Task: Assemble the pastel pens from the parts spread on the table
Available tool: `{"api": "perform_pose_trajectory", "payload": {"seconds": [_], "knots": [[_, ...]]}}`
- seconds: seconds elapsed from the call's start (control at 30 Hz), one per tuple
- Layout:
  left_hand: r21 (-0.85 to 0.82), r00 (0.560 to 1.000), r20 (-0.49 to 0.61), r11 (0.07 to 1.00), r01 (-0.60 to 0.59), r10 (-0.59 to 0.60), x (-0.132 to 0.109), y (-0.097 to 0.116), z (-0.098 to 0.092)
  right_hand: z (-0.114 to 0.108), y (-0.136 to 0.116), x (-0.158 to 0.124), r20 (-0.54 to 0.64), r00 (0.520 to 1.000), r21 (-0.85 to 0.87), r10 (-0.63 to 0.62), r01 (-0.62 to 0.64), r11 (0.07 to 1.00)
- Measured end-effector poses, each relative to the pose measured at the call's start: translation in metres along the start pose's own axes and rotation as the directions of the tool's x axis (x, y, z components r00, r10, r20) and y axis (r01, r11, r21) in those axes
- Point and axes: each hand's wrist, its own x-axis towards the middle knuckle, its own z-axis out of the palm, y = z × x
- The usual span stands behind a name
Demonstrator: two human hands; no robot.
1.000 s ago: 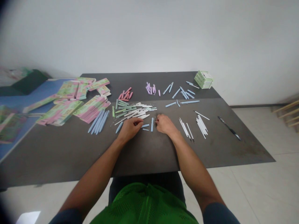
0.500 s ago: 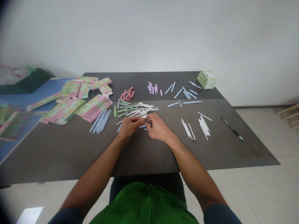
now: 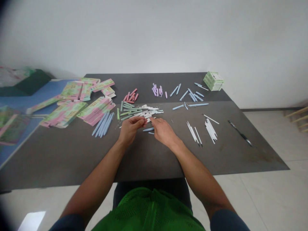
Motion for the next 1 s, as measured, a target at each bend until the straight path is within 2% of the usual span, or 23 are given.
{"api": "perform_pose_trajectory", "payload": {"seconds": [0.47, 0.77, 1.0], "knots": [[0.131, 0.999, 0.031, 0.99, -0.042, 0.038, -0.0023, -0.0006, 0.0016, -0.0046, -0.0057, 0.0002, 0.088, 0.996, -0.017, 0.005, -0.003, 1.0], [0.226, 0.998, 0.006, 0.972, -0.063, 0.063, -0.0012, 0.0008, -0.0003, -0.0039, -0.0049, -0.0001, 0.07, 0.998, -0.011, 0.008, -0.007, 1.0], [0.295, 0.997, 0.034, 0.952, -0.077, 0.07, -0.0025, 0.0008, 0.0009, -0.0037, -0.0052, -0.0002, 0.085, 0.996, 0.001, 0.005, -0.005, 1.0]]}}
